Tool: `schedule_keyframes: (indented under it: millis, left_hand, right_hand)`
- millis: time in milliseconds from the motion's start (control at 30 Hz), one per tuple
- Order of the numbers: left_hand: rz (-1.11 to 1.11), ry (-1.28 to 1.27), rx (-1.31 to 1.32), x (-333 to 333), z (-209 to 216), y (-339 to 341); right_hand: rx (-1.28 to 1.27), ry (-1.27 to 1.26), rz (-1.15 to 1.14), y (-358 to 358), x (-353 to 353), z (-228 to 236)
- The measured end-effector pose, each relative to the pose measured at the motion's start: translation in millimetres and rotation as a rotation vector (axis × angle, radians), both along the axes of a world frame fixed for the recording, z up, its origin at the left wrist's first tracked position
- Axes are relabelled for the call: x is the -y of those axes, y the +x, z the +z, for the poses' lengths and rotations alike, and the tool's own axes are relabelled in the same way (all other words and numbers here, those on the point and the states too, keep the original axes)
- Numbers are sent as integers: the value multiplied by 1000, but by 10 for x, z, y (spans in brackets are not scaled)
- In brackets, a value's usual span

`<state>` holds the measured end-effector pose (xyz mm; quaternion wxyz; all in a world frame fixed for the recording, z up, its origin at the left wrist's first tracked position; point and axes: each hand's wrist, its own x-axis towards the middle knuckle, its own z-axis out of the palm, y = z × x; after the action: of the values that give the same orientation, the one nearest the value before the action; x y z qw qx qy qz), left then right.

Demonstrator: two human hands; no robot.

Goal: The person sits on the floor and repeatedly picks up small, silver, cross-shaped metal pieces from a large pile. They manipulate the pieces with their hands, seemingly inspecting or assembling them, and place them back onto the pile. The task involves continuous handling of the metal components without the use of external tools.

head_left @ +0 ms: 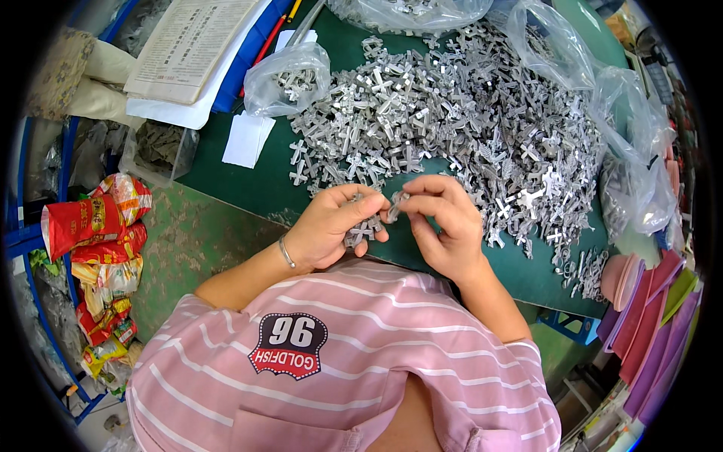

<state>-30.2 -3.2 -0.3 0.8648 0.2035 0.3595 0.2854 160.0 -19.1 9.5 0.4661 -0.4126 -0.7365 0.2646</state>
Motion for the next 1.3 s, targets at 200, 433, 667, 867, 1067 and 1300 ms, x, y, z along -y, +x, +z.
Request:
schedule_keyframes:
  millis: [200, 433, 667, 867, 1067, 1300]
  left_hand:
    - [-34, 23, -30, -15, 93, -9]
    - [-67, 92, -69, -2, 73, -11]
    - [-42, 50, -55, 6, 49, -13]
    - [100, -331, 147, -76, 30, 111]
    - [365, 1064, -389, -254, 268, 421]
    - [196, 1833, -567, -332, 572, 736]
  right_hand:
    - [-274, -253, -41, -55, 71, -51]
    - [-688, -503, 14, -133, 116, -114]
    - [-608, -402, -35, -142, 126, -98]
    - [-177, 31, 356, -162, 1, 142]
    - [-1536, -885, 185, -226, -120, -31]
    - [-1888, -1118, -123, -59, -123, 216]
